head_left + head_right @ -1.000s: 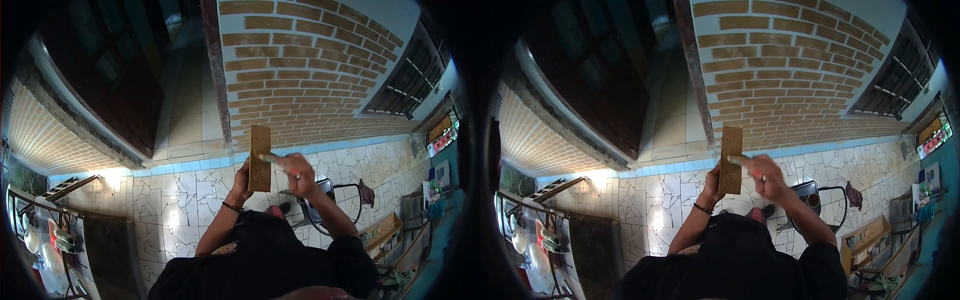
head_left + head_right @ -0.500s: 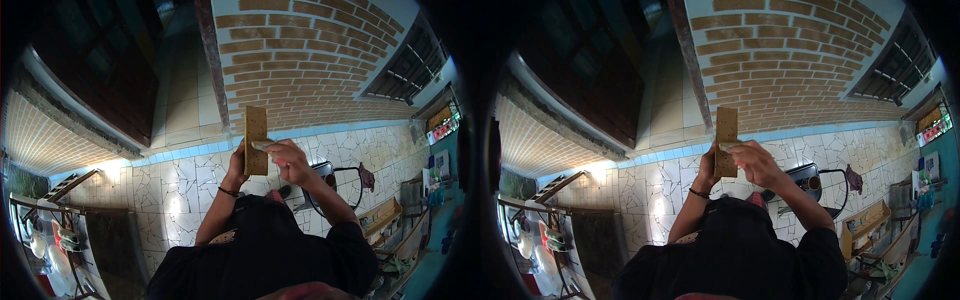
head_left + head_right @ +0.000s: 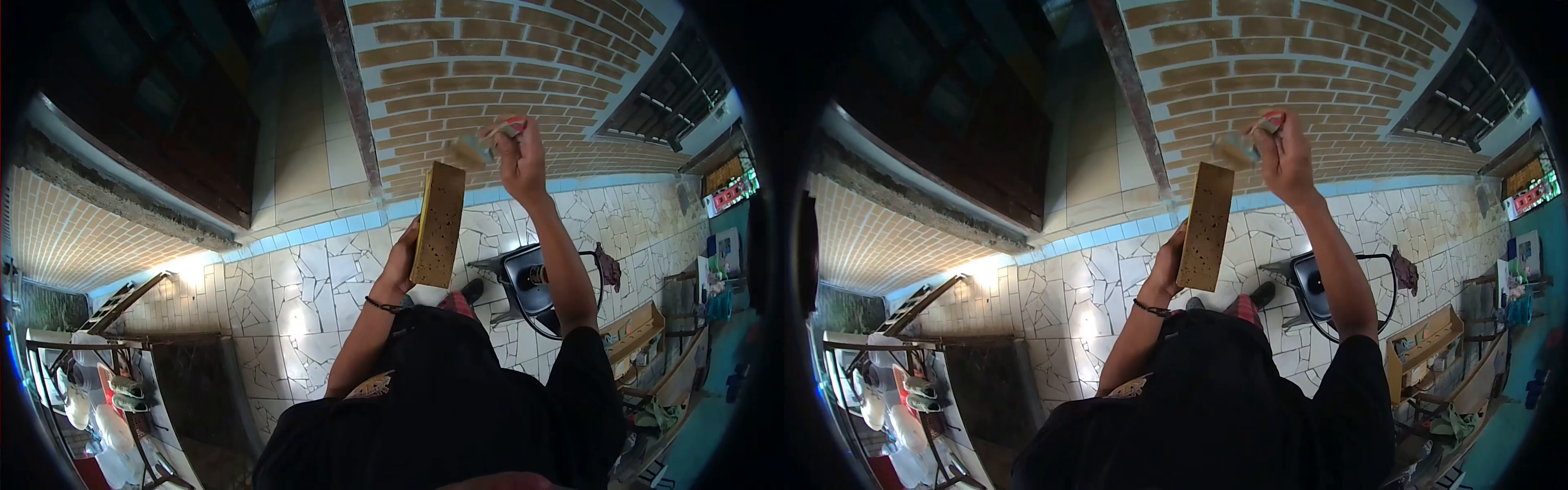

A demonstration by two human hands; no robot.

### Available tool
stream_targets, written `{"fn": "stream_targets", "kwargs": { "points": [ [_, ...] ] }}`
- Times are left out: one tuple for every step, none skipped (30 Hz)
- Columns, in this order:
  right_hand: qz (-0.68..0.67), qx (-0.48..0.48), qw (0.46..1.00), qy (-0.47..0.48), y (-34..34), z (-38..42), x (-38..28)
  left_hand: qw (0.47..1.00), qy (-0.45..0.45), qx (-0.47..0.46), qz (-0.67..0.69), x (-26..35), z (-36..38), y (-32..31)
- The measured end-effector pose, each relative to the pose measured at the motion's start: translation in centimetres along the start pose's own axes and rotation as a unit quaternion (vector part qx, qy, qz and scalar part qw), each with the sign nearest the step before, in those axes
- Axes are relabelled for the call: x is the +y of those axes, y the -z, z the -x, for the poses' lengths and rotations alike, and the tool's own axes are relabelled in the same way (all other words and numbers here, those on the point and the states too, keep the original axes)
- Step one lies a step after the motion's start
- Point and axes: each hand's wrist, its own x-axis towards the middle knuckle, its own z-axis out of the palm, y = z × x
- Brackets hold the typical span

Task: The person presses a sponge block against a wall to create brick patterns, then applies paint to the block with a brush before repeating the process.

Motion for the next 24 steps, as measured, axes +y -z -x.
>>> {"fn": "stream_targets", "kwargs": {
  "points": [
    [0.028, 0.025, 0.998, 0.043, -0.2, 0.2, 0.3, 1.0, 0.004, -0.002, 0.01, 0.0, 0.3, 0.0],
    [0.051, 0.011, 0.996, 0.079, -0.4, 0.8, 0.3, 1.0, 0.009, -0.004, 0.018, 0.2, 0.5, 0.0],
    [0.074, -0.003, 0.991, 0.116, -0.7, 1.5, 0.0, 1.0, 0.002, 0.006, 0.026, 0.2, 0.5, -0.1],
    [0.096, -0.017, 0.984, 0.152, -1.1, 2.4, -0.5, 0.999, -0.005, 0.016, 0.035, 0.0, 0.6, -0.2],
    [0.091, -0.068, 0.974, 0.196, -2.2, 3.7, -1.5, 0.999, -0.012, 0.026, 0.045, -0.1, 0.6, -0.1],
    [0.082, -0.12, 0.96, 0.238, -3.8, 5.3, -2.9, 0.998, -0.01, 0.031, 0.05, -0.3, 0.8, 0.7],
    [0.062, -0.149, 0.965, 0.206, -4.7, 6.3, -4.5, 0.998, -0.012, 0.031, 0.053, -0.3, 0.4, 1.7],
    [0.042, -0.176, 0.968, 0.174, -5.1, 7.1, -5.8, 0.998, -0.015, 0.031, 0.056, -0.4, 0.0, 2.6],
    [0.019, -0.186, 0.971, 0.152, -5.4, 7.9, -6.6, 0.995, -0.024, 0.052, 0.082, -0.5, -0.2, 2.9],
    [-0.005, -0.193, 0.973, 0.128, -5.5, 8.6, -7.3, 0.994, -0.024, 0.065, 0.088, -0.7, -0.2, 3.3],
    [-0.027, -0.2, 0.974, 0.105, -5.5, 8.9, -7.7, 0.993, -0.024, 0.075, 0.092, -0.8, -0.4, 3.6],
    [-0.035, -0.224, 0.971, 0.081, -5.1, 8.8, -7.7, 0.991, -0.023, 0.086, 0.095, -0.6, -0.3, 3.4],
    [-0.043, -0.247, 0.966, 0.057, -4.3, 8.4, -7.7, 0.991, -0.019, 0.115, 0.069, -0.2, -0.2, 2.9],
    [-0.051, -0.27, 0.961, 0.033, -3.8, 8.2, -7.8, 0.992, -0.024, 0.103, 0.063, -0.1, -0.4, 2.8],
    [-0.071, -0.202, 0.975, -0.065, -3.8, 8.5, -8.6, 0.994, -0.028, 0.09, 0.056, 0.0, -0.7, 2.7],
    [-0.159, -0.191, 0.953, -0.173, -3.8, 8.3, -7.7, 0.995, -0.03, 0.077, 0.049, 0.1, -0.8, 2.5],
    [-0.157, -0.171, 0.957, -0.173, -3.6, 7.7, -6.7, 0.997, -0.028, 0.06, 0.03, -0.1, -0.9, 2.2],
    [-0.154, -0.148, 0.962, -0.172, -3.4, 6.9, -5.5, 0.999, -0.026, 0.042, 0.011, -0.2, -1.0, 1.7],
    [-0.137, -0.129, 0.967, -0.172, -2.6, 6.1, -4.5, 0.999, -0.022, 0.023, -0.008, -0.5, -1.2, 1.0],
    [-0.12, -0.11, 0.971, -0.172, -1.5, 5.4, -3.5, 1.0, -0.009, 0.022, -0.02, -0.8, -1.4, 0.3],
    [-0.088, -0.098, 0.978, -0.163, -0.3, 5.0, -2.6, 0.999, 0.004, 0.02, -0.033, -1.0, -1.7, -0.5],
    [-0.055, -0.088, 0.983, -0.154, 0.9, 4.7, -1.8, 0.999, 0.016, 0.017, -0.045, -1.2, -2.0, -1.2],
    [-0.042, -0.062, 0.988, -0.138, 2.0, 4.4, -1.1, 0.998, 0.022, 0.007, -0.052, -1.4, -2.2, -1.5],
    [-0.031, -0.03, 0.991, -0.129, 3.0, 4.2, -0.1, 0.997, 0.049, 0.005, -0.059, -1.6, -2.3, -1.9]
  ]
}}
